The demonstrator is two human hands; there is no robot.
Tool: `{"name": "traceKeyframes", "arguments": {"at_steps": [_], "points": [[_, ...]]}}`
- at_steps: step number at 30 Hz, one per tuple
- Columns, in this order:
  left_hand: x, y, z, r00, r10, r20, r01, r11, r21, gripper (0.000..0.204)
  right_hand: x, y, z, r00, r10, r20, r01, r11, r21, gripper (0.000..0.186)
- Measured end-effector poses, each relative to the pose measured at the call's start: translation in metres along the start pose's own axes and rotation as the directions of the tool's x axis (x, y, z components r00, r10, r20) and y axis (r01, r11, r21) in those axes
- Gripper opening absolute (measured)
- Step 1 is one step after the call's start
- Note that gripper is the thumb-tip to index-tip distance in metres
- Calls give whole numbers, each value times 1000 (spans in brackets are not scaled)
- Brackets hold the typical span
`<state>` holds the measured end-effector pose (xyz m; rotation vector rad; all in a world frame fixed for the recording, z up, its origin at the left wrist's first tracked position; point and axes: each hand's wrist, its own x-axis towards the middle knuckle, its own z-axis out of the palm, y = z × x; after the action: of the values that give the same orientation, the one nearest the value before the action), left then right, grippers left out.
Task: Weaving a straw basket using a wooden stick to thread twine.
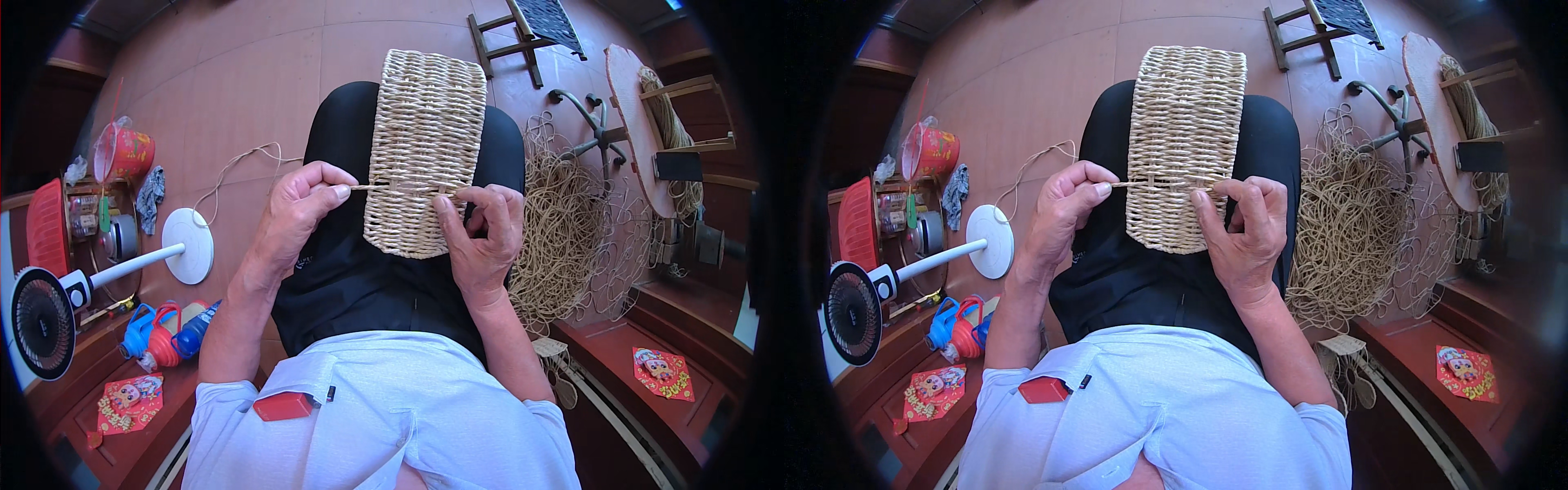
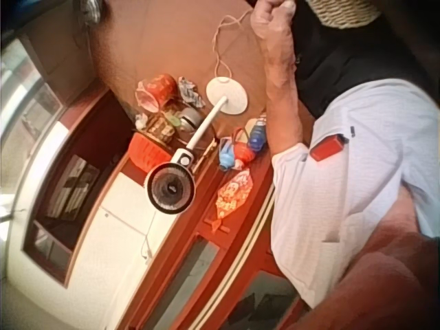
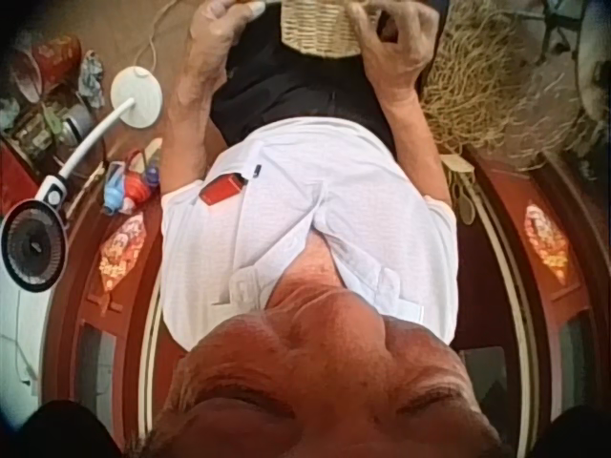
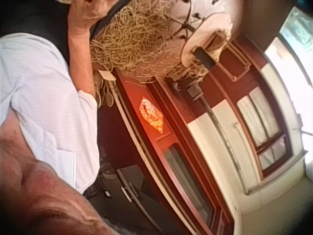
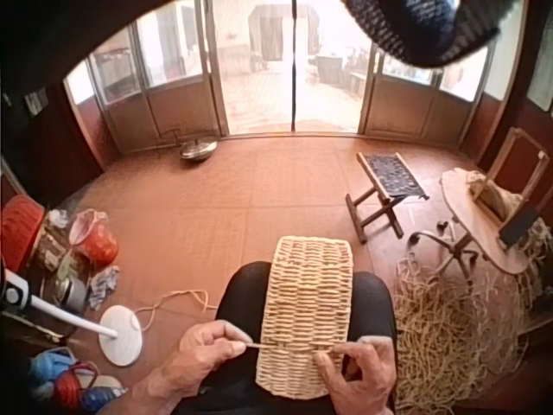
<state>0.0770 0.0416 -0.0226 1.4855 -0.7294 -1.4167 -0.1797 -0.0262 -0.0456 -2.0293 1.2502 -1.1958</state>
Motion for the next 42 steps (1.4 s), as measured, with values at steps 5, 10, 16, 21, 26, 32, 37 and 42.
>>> {"name": "traceKeyframes", "arguments": {"at_steps": [5,10,16,21,26,32,37,42], "points": [[1,-1,0,1000,4,-1,-4,1000,-13,14,0,1,2,999,-25,-24,25,1000,-2,22],[2,-4,-1,998,65,2,-65,998,-17,14,-1,2,2,999,-42,5,42,999,-25,20],[2,-4,-3,999,49,-12,-49,999,17,14,-2,3,5,1000,2,17,-2,1000,3,20],[2,-5,-4,998,58,-6,-58,998,4,15,-5,3,7,999,-32,10,32,999,19,22],[4,-4,-6,998,69,11,-69,998,-10,16,-4,11,7,991,-129,22,128,991,42,27],[5,0,-7,998,51,22,-51,999,2,16,2,20,-4,913,-393,107,399,916,-41,34],[5,0,-7,998,59,27,-59,998,9,15,2,16,-16,867,-437,240,479,865,-152,36],[4,-3,-8,997,74,33,-74,997,-1,14,3,12,-16,855,-449,259,498,850,-172,37]]}}
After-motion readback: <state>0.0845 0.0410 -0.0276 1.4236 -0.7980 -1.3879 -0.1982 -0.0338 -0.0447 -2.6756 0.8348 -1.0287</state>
